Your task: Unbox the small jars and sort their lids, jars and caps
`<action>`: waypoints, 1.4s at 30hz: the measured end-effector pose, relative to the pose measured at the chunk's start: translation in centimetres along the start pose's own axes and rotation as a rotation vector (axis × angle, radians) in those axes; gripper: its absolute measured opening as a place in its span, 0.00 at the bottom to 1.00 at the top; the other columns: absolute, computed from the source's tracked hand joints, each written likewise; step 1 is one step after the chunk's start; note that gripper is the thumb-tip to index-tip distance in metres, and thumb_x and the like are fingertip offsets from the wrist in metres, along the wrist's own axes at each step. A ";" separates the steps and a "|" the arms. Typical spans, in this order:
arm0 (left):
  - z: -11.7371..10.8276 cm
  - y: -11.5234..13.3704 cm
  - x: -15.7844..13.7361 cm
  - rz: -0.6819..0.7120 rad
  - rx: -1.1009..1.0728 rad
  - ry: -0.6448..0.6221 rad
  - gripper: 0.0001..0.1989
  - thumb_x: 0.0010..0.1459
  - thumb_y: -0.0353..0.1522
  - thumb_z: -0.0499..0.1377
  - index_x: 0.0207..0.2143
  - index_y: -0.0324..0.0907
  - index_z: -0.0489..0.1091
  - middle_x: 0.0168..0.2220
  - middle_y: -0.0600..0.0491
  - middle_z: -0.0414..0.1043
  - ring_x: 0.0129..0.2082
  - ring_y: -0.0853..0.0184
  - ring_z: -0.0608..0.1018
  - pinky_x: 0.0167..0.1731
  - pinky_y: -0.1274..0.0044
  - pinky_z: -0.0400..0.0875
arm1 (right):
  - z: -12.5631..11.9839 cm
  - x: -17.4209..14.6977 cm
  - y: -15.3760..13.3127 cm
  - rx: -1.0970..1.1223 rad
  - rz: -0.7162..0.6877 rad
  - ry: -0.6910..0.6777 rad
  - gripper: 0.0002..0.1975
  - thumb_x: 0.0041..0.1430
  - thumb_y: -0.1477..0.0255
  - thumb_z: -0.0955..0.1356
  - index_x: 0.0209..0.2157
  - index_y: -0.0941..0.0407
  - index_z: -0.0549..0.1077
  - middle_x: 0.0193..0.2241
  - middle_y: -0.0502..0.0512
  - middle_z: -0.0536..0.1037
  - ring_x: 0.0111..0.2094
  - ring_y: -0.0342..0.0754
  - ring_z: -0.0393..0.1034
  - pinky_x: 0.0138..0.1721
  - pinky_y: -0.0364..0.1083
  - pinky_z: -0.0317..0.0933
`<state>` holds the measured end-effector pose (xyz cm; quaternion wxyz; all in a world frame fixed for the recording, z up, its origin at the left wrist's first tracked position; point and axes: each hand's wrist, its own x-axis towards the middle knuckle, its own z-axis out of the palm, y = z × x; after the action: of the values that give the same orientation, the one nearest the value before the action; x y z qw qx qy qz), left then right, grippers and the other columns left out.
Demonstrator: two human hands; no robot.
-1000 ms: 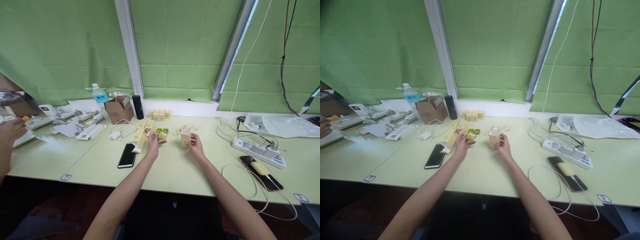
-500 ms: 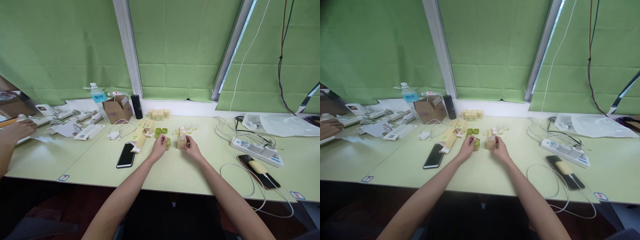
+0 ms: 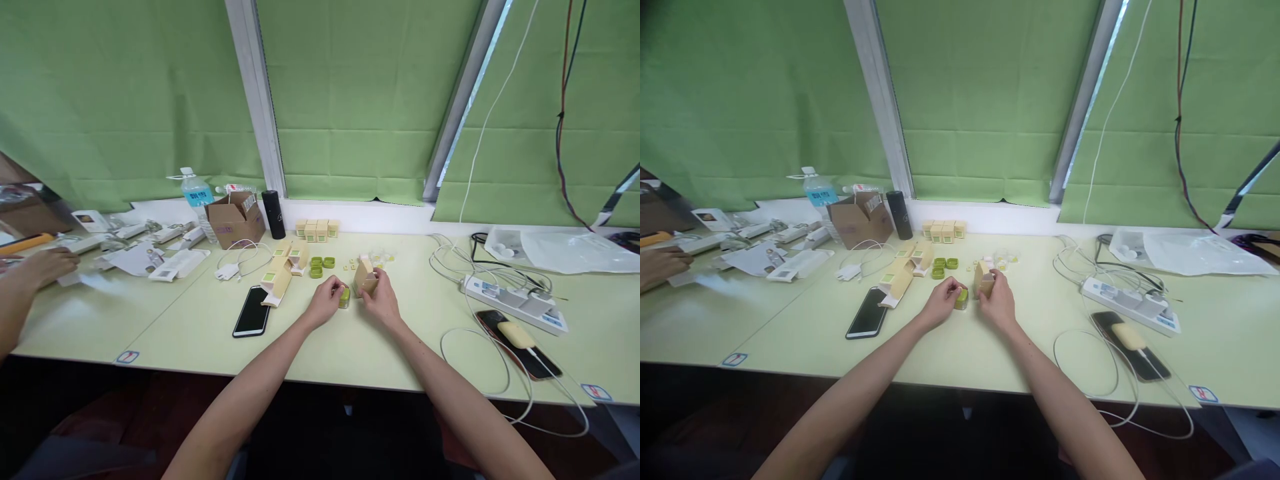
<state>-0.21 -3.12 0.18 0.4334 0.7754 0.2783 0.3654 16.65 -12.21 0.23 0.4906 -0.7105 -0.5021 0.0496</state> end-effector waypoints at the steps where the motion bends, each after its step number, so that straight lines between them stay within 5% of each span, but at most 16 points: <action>1: 0.0 0.0 0.0 0.003 0.001 -0.002 0.09 0.64 0.38 0.56 0.34 0.43 0.68 0.37 0.49 0.78 0.35 0.64 0.78 0.37 0.72 0.73 | -0.2 0.2 0.1 0.082 0.018 0.020 0.33 0.53 0.63 0.70 0.59 0.51 0.60 0.53 0.62 0.73 0.51 0.60 0.70 0.49 0.58 0.65; 5: -0.1 0.4 -0.2 0.015 0.039 -0.021 0.07 0.63 0.37 0.57 0.36 0.44 0.69 0.37 0.50 0.78 0.38 0.63 0.79 0.41 0.70 0.74 | -1.2 1.0 -0.1 0.669 0.127 0.049 0.32 0.51 0.61 0.73 0.55 0.48 0.59 0.43 0.54 0.78 0.41 0.53 0.72 0.43 0.53 0.67; 10: -0.6 1.4 -0.5 0.103 0.070 0.080 0.13 0.62 0.35 0.58 0.49 0.45 0.69 0.51 0.47 0.76 0.54 0.59 0.76 0.57 0.64 0.68 | -2.1 1.8 -1.5 1.185 0.277 -0.166 0.25 0.48 0.63 0.76 0.46 0.46 0.65 0.40 0.50 0.80 0.36 0.50 0.75 0.35 0.50 0.67; 16: -0.5 2.0 -0.5 0.228 -0.043 0.167 0.32 0.58 0.38 0.65 0.63 0.46 0.61 0.59 0.44 0.70 0.60 0.55 0.72 0.62 0.62 0.63 | -1.1 2.3 -3.5 1.127 0.281 -0.331 0.28 0.46 0.61 0.77 0.48 0.45 0.65 0.40 0.49 0.82 0.40 0.54 0.78 0.40 0.54 0.70; 23: -0.3 2.0 -0.2 0.143 -0.065 0.264 0.28 0.58 0.37 0.66 0.60 0.48 0.66 0.59 0.47 0.72 0.57 0.56 0.73 0.55 0.65 0.68 | 1.5 2.1 -4.0 1.140 0.269 -0.264 0.32 0.41 0.57 0.80 0.47 0.47 0.68 0.40 0.52 0.83 0.41 0.53 0.79 0.45 0.54 0.72; 31: -0.7 2.1 -0.5 0.284 -0.133 0.158 0.24 0.65 0.40 0.58 0.61 0.43 0.65 0.59 0.42 0.71 0.56 0.55 0.74 0.56 0.64 0.68 | 0.6 1.2 -4.5 1.080 0.169 -0.304 0.31 0.44 0.53 0.79 0.47 0.52 0.76 0.44 0.59 0.83 0.51 0.60 0.76 0.51 0.57 0.71; 42: -0.4 1.9 -0.2 0.260 -0.280 0.093 0.29 0.62 0.45 0.60 0.61 0.43 0.61 0.59 0.41 0.68 0.60 0.53 0.71 0.59 0.63 0.65 | 0.9 1.4 -3.1 0.964 0.125 -0.268 0.28 0.47 0.56 0.79 0.48 0.53 0.76 0.43 0.57 0.83 0.44 0.54 0.77 0.48 0.52 0.70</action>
<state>-0.41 -4.02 1.88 0.4727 0.7192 0.1420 0.4890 14.82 -10.53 2.65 0.6902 -0.4192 -0.4370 0.3962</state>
